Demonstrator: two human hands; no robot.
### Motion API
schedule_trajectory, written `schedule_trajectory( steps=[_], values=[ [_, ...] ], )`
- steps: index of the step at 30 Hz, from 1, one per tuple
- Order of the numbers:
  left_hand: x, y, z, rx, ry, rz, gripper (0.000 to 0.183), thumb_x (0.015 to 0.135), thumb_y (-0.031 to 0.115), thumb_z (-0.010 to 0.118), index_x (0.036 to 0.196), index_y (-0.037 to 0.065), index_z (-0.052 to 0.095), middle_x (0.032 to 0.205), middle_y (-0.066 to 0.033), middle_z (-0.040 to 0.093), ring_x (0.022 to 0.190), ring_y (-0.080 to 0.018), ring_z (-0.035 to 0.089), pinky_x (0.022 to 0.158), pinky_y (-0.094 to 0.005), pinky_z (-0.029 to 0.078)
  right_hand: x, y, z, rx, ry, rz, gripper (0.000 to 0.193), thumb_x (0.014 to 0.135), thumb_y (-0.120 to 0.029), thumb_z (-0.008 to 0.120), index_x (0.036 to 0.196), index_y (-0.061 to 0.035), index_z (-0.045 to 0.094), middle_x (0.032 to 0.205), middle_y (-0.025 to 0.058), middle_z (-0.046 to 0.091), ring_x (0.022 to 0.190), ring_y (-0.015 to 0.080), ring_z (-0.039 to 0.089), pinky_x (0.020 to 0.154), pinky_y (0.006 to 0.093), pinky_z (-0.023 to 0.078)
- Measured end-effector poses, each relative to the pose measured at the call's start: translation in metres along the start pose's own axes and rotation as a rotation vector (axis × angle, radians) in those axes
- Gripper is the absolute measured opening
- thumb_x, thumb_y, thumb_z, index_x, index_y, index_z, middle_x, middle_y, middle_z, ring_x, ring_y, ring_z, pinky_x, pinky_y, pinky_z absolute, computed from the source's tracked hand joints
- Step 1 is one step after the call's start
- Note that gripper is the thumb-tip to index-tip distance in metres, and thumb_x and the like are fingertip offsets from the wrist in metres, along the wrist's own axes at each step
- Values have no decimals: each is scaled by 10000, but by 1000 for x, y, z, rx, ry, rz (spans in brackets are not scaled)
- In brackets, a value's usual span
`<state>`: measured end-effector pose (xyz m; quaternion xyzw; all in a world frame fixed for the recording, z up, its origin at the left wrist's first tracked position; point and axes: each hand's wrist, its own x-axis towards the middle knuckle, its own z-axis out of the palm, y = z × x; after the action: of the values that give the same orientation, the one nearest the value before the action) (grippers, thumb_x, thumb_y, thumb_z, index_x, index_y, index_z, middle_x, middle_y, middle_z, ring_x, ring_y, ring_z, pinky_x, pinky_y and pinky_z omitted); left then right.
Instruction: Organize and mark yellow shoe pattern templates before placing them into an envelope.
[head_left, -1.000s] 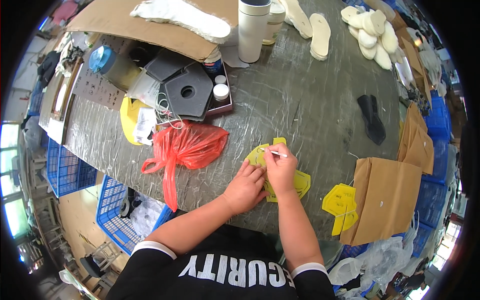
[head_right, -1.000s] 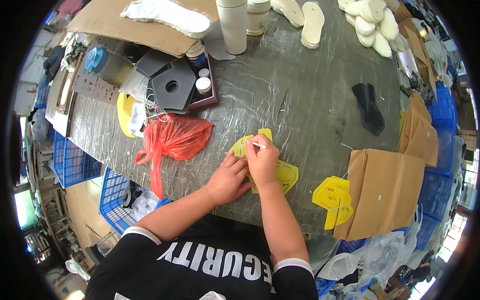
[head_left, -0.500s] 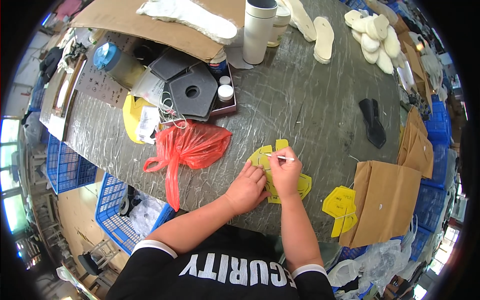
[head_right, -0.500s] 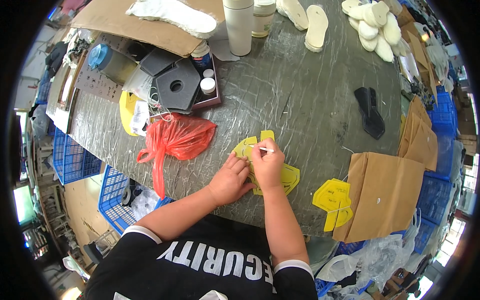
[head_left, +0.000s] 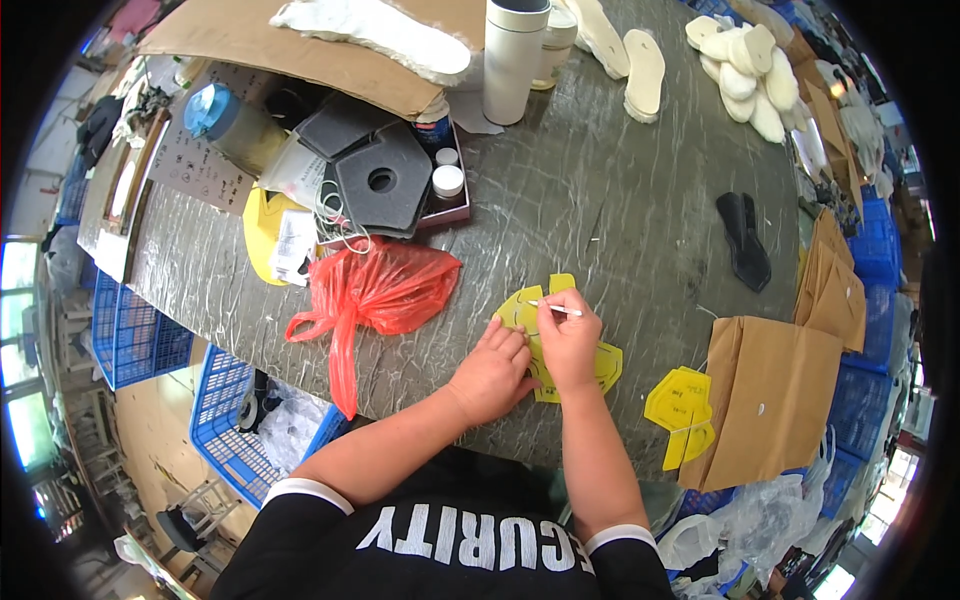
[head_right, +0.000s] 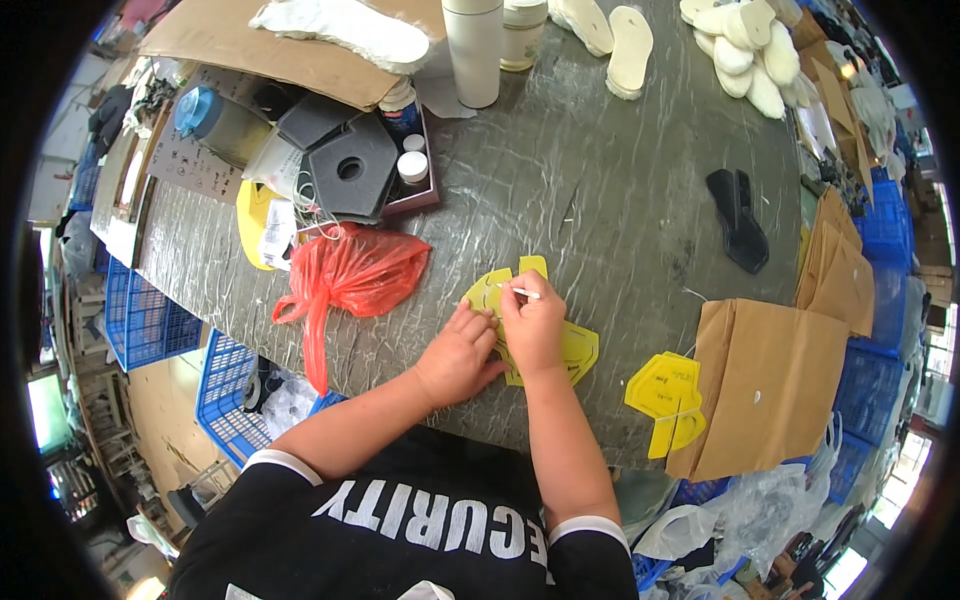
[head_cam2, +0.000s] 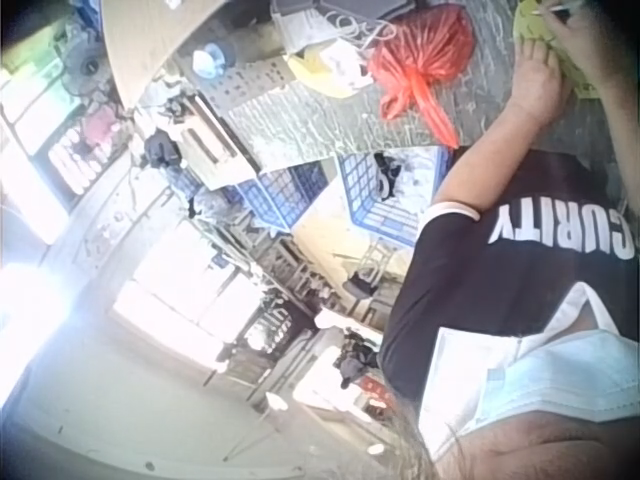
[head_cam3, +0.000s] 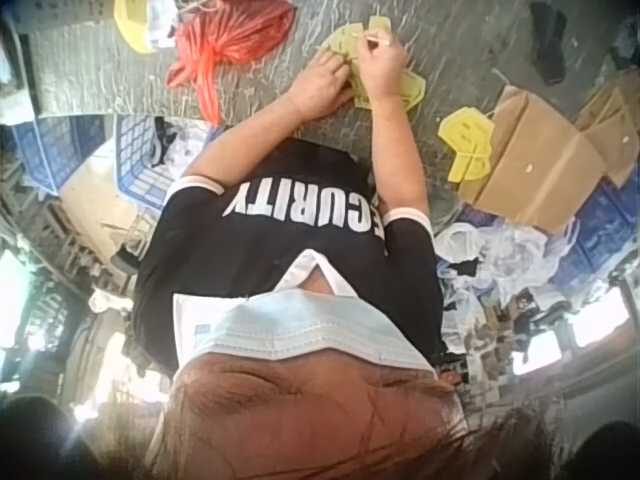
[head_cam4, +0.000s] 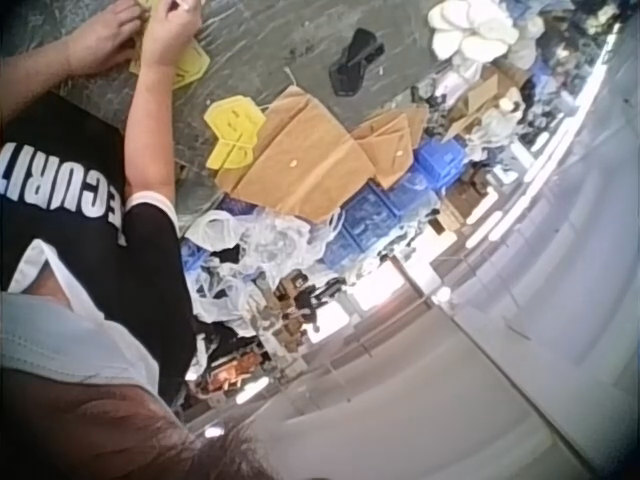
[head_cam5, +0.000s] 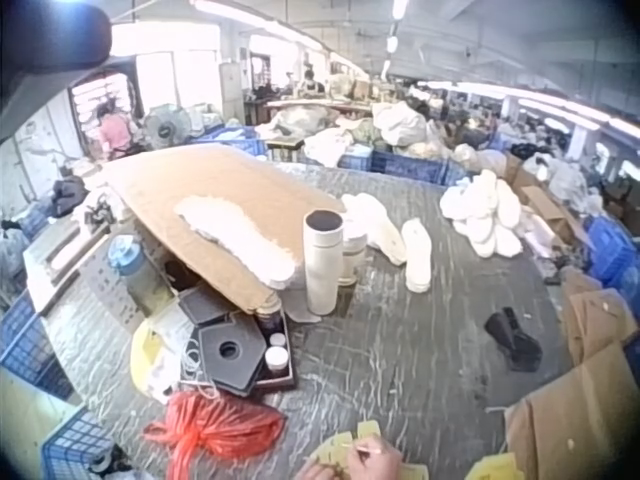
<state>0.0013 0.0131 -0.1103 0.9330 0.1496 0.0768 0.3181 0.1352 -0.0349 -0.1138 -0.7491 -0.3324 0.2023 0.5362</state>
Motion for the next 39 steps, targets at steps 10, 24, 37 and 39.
schedule_trajectory(
  steps=[10, 24, 37, 39],
  values=[
    [-2, -9, -1, -84, 28, -12, 353, 723, 127, 685, 1011, -31, 556, 1099, -166, 572, 1126, -325, 514, 1042, -479, 344, -2, 13, 4, -16, 100, 5, 132, 796, 38, 601, 754, -15, 488, 680, 75, 548, 584, 139, 543, 549, 280, 457],
    [-3, -10, -1, -85, 49, -8, 325, 734, 109, 667, 1013, -33, 578, 1097, -175, 578, 1115, -324, 522, 1041, -462, 350, -4, 4, 5, -26, 44, -51, 135, 791, 39, 604, 753, -12, 485, 696, 91, 539, 578, 172, 545, 554, 298, 460],
    [-4, -11, 1, -92, 70, -14, 328, 742, 108, 660, 1022, -41, 578, 1092, -171, 582, 1124, -313, 517, 1042, -458, 348, -62, -9, -26, -42, 3, -58, 135, 760, 54, 642, 758, -9, 523, 704, 101, 586, 623, 192, 578, 595, 286, 463],
    [-3, -10, 2, -87, 70, -9, 321, 742, 102, 659, 1019, -40, 580, 1078, -166, 586, 1119, -313, 521, 1040, -461, 348, -69, -7, -24, -59, 12, -43, 129, 762, 52, 642, 767, -11, 530, 714, 103, 592, 630, 198, 582, 599, 284, 464]
  ],
)
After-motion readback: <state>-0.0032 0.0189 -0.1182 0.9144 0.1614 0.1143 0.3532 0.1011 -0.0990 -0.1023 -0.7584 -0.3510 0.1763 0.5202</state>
